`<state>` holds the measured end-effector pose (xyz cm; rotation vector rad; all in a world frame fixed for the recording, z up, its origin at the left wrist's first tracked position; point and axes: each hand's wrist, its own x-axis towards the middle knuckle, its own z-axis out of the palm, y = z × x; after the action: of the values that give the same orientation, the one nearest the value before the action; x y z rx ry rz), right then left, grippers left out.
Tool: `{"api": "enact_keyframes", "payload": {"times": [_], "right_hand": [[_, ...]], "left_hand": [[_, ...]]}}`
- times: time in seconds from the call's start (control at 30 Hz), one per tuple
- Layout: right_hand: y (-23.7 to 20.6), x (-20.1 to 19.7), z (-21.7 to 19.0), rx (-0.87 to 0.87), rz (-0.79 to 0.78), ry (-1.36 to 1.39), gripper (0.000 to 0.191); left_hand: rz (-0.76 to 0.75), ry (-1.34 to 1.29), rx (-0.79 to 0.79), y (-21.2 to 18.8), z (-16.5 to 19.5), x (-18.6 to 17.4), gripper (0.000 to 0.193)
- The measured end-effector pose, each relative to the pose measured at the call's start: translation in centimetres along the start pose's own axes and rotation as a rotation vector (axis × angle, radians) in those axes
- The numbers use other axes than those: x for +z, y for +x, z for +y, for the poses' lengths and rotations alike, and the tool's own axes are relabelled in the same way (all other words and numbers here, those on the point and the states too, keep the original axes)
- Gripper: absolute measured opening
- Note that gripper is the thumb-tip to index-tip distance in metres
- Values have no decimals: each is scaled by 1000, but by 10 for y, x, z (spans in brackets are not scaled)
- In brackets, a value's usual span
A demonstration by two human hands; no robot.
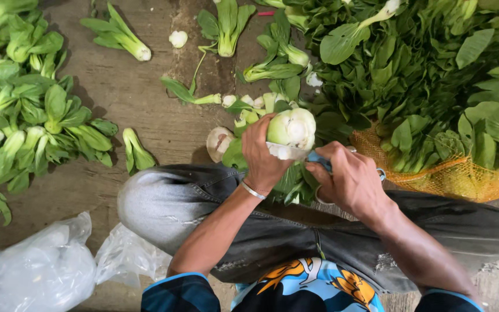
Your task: The person sits on the floor among piles of leafy green vegetables and uses a small knife to trim the root ends off bok choy one at a time, tossing trimmed pieces aside and pulling new ones from a mesh sack.
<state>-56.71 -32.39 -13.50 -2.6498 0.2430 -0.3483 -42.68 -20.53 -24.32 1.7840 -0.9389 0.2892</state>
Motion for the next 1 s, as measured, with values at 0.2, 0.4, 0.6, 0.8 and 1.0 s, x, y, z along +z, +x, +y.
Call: {"api": "enact_keyframes", "payload": {"times": [0.2, 0.4, 0.6, 0.8, 1.0], "right_hand": [[4, 2, -7, 49, 27, -19, 37], [0, -3, -4, 70, 59, 2, 31], [-7, -17, -1, 76, -1, -34, 28], [-2, -39, 18, 60, -76, -2, 30], [-9, -36, 41, 32, -36, -19, 25]], "left_hand": [[50, 9, 49, -2, -6, 5, 90], [-15, -14, -4, -13, -11, 6, 78], [-12, -66, 126, -26, -20, 11, 76], [-89, -108, 125, -34, -19, 15, 75], [-133, -124, 121, -28, -19, 19, 75]]}}
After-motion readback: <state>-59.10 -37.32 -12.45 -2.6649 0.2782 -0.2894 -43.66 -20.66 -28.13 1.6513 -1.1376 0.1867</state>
